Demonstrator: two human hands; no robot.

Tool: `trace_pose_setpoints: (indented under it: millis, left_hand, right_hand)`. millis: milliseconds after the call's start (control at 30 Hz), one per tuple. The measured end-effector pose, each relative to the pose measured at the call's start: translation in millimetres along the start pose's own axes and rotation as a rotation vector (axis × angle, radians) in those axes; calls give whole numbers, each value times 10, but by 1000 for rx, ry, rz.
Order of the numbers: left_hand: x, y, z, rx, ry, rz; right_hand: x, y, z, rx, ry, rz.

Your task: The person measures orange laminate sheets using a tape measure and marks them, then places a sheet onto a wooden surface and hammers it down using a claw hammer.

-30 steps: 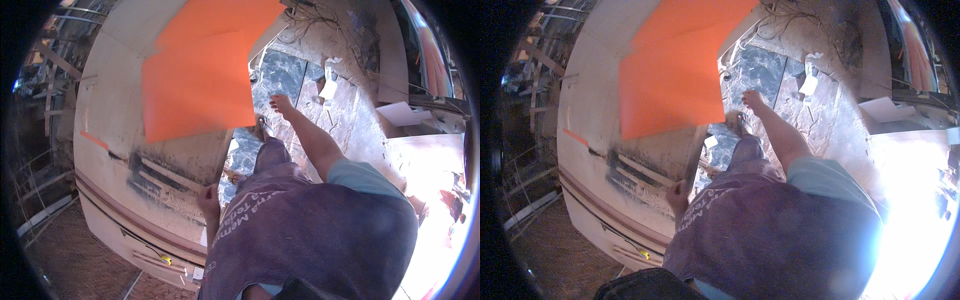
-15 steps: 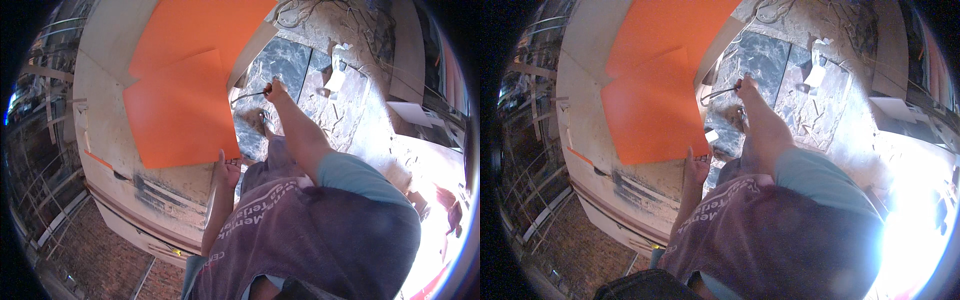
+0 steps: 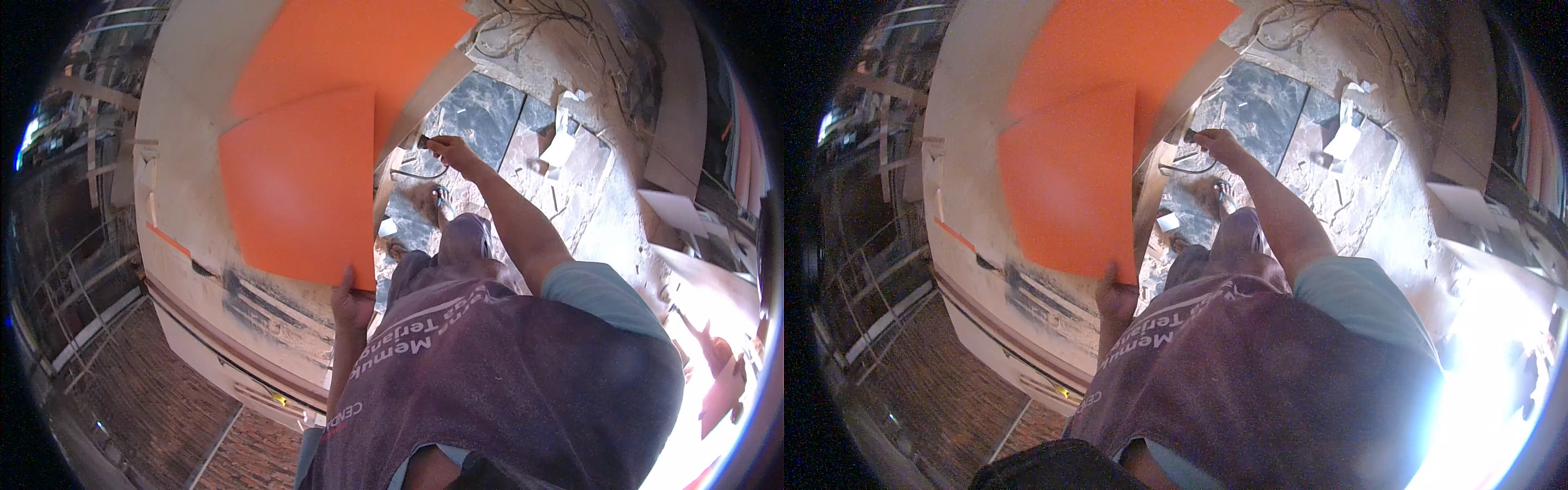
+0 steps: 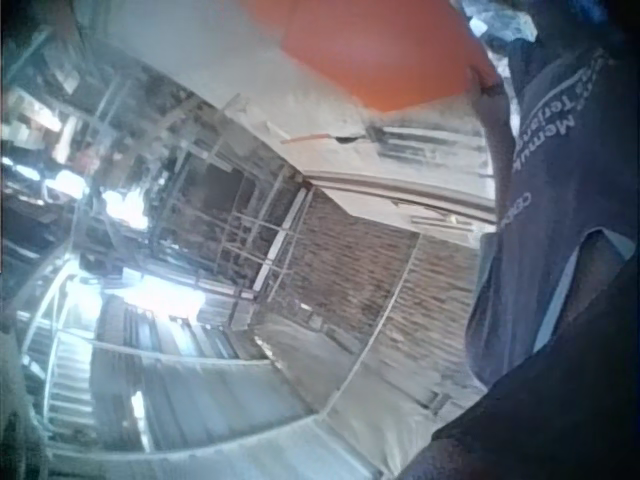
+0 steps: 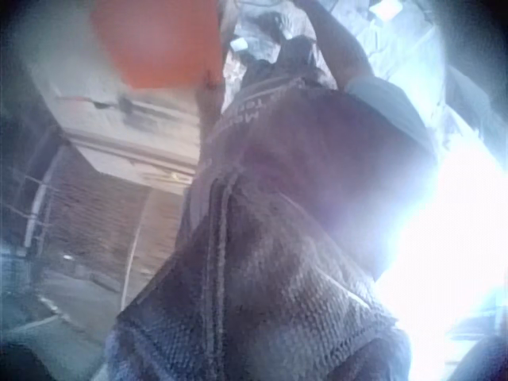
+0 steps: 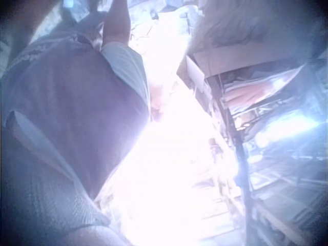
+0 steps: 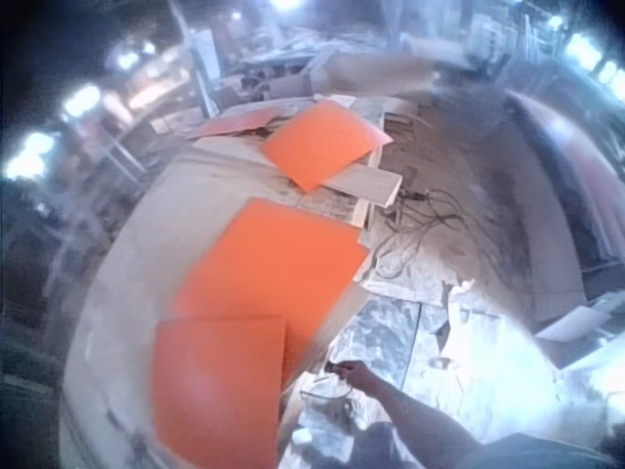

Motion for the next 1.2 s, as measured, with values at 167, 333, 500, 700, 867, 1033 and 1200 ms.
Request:
trace_pose_setpoints:
  millis: [167, 333, 500, 700, 867, 1033, 1200]
  left_hand:
    - [227, -93, -152, 67, -62, 43]
    - [365, -314, -403, 0, -111, 241]
    - [556, -52, -575, -17, -161, 217]
    - [1018, 186, -667, -147, -190, 229]
    - [1374, 660, -920, -479, -208, 224]
    - [2025, 1477, -1261, -707, -342, 254]
    - [2592, 2674, -1445, -640, -393, 294]
  right_hand:
    - [-85, -136, 81, 134, 33, -15]
    - [-435, -34, -100, 177, 52, 8]
    - [-488, -76, -171, 46, -124, 102]
    - [33, -161, 645, 756, 209, -39]
    - [1734, -984, 1312, -757, -41, 483]
    - [2751, -1648, 1341, -593, 117, 871]
    - [3477, -2389, 862, -163, 206, 726]
Point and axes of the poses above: each hand's wrist, its own x-axis away from the middle knuckle, its own y-axis out of the back of the hand, z = x × y, the point moved 7 cm from there along -x, towards the middle knuckle, and after that the axes turned 5 degrees about -y, right-handed, at the moved point
